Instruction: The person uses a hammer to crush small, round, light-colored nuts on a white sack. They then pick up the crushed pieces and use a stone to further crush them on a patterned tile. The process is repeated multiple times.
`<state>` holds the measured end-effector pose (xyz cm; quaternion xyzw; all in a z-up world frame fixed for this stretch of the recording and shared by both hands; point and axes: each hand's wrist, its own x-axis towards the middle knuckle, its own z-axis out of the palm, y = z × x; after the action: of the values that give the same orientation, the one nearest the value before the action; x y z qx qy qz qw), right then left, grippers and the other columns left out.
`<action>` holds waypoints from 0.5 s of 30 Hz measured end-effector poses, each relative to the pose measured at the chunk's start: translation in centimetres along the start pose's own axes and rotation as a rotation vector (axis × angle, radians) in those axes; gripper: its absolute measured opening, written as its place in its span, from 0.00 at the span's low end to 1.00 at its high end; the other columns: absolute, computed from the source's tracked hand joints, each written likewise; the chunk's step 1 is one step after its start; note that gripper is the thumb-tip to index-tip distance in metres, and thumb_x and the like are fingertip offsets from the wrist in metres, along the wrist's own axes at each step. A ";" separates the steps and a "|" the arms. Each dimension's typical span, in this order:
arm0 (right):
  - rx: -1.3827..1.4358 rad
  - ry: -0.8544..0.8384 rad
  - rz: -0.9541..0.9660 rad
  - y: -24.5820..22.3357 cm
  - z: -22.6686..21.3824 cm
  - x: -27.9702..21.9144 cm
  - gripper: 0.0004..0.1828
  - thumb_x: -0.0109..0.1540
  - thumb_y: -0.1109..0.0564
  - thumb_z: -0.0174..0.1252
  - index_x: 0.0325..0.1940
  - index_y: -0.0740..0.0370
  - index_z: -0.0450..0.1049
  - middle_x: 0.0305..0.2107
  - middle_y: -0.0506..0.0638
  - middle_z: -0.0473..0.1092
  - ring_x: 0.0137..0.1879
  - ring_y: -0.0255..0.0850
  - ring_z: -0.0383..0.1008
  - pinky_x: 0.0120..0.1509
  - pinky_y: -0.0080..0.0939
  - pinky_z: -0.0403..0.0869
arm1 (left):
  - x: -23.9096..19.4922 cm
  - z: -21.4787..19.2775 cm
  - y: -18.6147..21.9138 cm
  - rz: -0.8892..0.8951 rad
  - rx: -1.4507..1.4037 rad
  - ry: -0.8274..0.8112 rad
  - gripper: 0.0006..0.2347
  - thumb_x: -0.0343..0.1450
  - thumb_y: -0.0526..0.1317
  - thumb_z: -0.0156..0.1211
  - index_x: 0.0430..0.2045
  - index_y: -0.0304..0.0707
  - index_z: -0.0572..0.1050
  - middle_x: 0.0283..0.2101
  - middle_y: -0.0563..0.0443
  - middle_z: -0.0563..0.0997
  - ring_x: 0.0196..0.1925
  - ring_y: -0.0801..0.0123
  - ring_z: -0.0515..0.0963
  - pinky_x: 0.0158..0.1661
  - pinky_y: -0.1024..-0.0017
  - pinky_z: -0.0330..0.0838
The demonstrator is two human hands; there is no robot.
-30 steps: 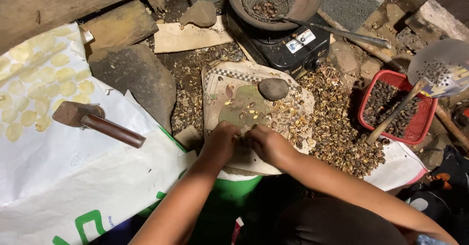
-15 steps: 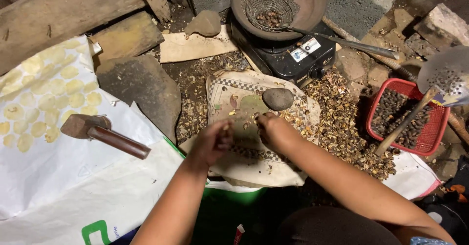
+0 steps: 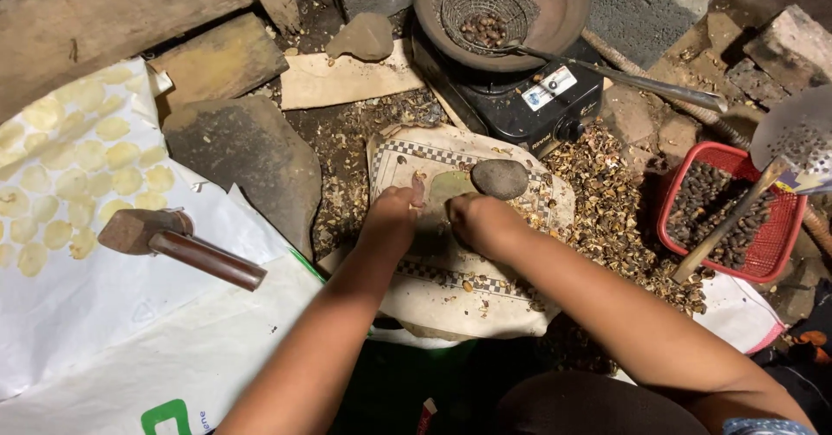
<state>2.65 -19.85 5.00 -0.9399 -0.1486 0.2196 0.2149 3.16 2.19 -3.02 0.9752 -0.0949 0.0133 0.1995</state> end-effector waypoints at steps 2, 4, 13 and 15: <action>0.043 0.003 0.058 0.5 -1.6 -0.9 0.09 0.60 0.53 0.59 0.44 0.53 0.77 0.37 0.59 0.77 0.47 0.60 0.81 0.52 0.59 0.79 | 0.2 -0.3 0.8 -0.214 -0.291 -0.051 0.02 0.68 0.45 0.61 0.30 0.64 0.79 0.30 0.58 0.78 0.36 0.65 0.83 0.37 0.71 0.79; 0.090 0.010 0.120 -1.1 -4.1 -2.1 0.09 0.59 0.54 0.60 0.43 0.52 0.78 0.37 0.59 0.78 0.48 0.61 0.80 0.54 0.59 0.78 | -0.3 -2.2 2.5 -0.421 -0.580 -0.104 0.09 0.70 0.47 0.54 0.31 0.65 0.84 0.29 0.54 0.82 0.37 0.61 0.84 0.38 0.67 0.78; 0.010 0.055 0.094 -1.6 -4.5 -6.2 0.09 0.59 0.55 0.59 0.42 0.56 0.80 0.36 0.63 0.80 0.46 0.63 0.81 0.52 0.62 0.79 | -4.5 -5.2 7.9 -0.998 -2.064 -0.346 0.03 0.71 0.34 0.62 0.33 0.32 0.78 0.27 0.51 0.79 0.29 0.68 0.83 0.36 0.72 0.83; -0.048 -0.066 0.186 0.2 -1.6 -7.3 0.13 0.57 0.53 0.61 0.45 0.52 0.81 0.37 0.59 0.81 0.44 0.56 0.83 0.53 0.52 0.82 | -5.5 -6.3 8.3 -0.984 -1.896 -0.306 0.11 0.74 0.37 0.62 0.44 0.25 0.77 0.28 0.52 0.75 0.28 0.75 0.81 0.31 0.79 0.81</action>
<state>-2.81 -23.33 8.72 -0.9469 -0.0730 0.2656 0.1659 -3.70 -1.80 5.67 0.3457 0.3118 -0.2693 0.8430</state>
